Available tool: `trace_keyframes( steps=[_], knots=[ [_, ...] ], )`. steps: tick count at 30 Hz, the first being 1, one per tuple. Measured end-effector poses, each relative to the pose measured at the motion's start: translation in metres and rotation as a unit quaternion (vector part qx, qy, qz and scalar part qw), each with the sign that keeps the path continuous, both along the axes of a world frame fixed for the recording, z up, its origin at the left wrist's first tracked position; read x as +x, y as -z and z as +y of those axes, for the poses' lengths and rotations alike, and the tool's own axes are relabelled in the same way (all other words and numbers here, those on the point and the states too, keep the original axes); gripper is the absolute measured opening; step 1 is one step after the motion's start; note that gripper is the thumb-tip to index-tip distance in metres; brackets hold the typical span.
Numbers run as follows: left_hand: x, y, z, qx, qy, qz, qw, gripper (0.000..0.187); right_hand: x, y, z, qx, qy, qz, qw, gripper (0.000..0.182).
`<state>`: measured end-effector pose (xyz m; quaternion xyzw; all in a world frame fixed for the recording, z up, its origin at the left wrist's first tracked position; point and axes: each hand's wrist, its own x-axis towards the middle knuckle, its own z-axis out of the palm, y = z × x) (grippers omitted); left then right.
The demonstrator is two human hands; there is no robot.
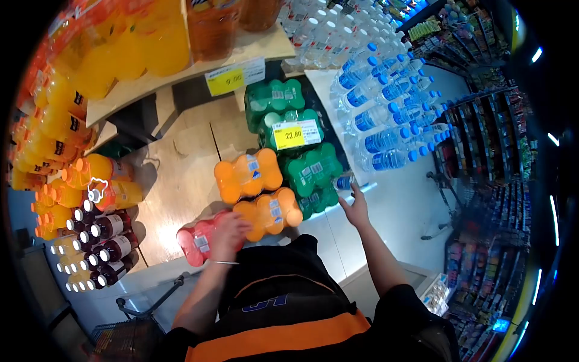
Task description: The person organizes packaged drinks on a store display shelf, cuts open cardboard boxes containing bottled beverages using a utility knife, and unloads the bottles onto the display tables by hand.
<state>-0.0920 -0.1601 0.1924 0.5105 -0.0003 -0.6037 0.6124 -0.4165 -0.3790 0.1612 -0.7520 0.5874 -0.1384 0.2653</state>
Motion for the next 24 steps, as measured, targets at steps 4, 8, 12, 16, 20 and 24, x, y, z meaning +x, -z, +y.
trace_keyframes(
  steps=[4, 8, 12, 16, 20, 24],
  knots=[
    [-0.091, 0.034, -0.090, 0.010, 0.111, -0.050, 0.993, 0.068, 0.020, 0.064, -0.093, 0.000, -0.089, 0.005, 0.996, 0.086],
    [-0.123, 0.030, -0.172, 0.157, 0.053, 0.038, 0.985, 0.062, 0.049, 0.070, -0.130, 0.178, -0.051, -0.035, 0.982, 0.086],
    [-0.121, 0.059, -0.202, 0.206, 0.017, 0.082, 0.975, 0.062, 0.045, 0.070, -0.135, 0.091, -0.094, -0.057, 0.990, 0.072],
    [-0.126, 0.066, -0.211, 0.207, -0.034, 0.082, 0.974, 0.050, 0.055, 0.058, -0.138, 0.094, -0.081, -0.046, 0.991, 0.059],
    [-0.135, 0.084, -0.205, 0.213, -0.149, 0.081, 0.962, 0.044, 0.052, 0.044, -0.136, 0.106, -0.080, -0.020, 0.991, 0.069],
    [-0.151, 0.029, -0.199, 0.211, -0.141, 0.029, 0.967, 0.037, 0.037, -0.012, -0.126, 0.106, -0.117, -0.028, 0.987, 0.076]
  ],
)
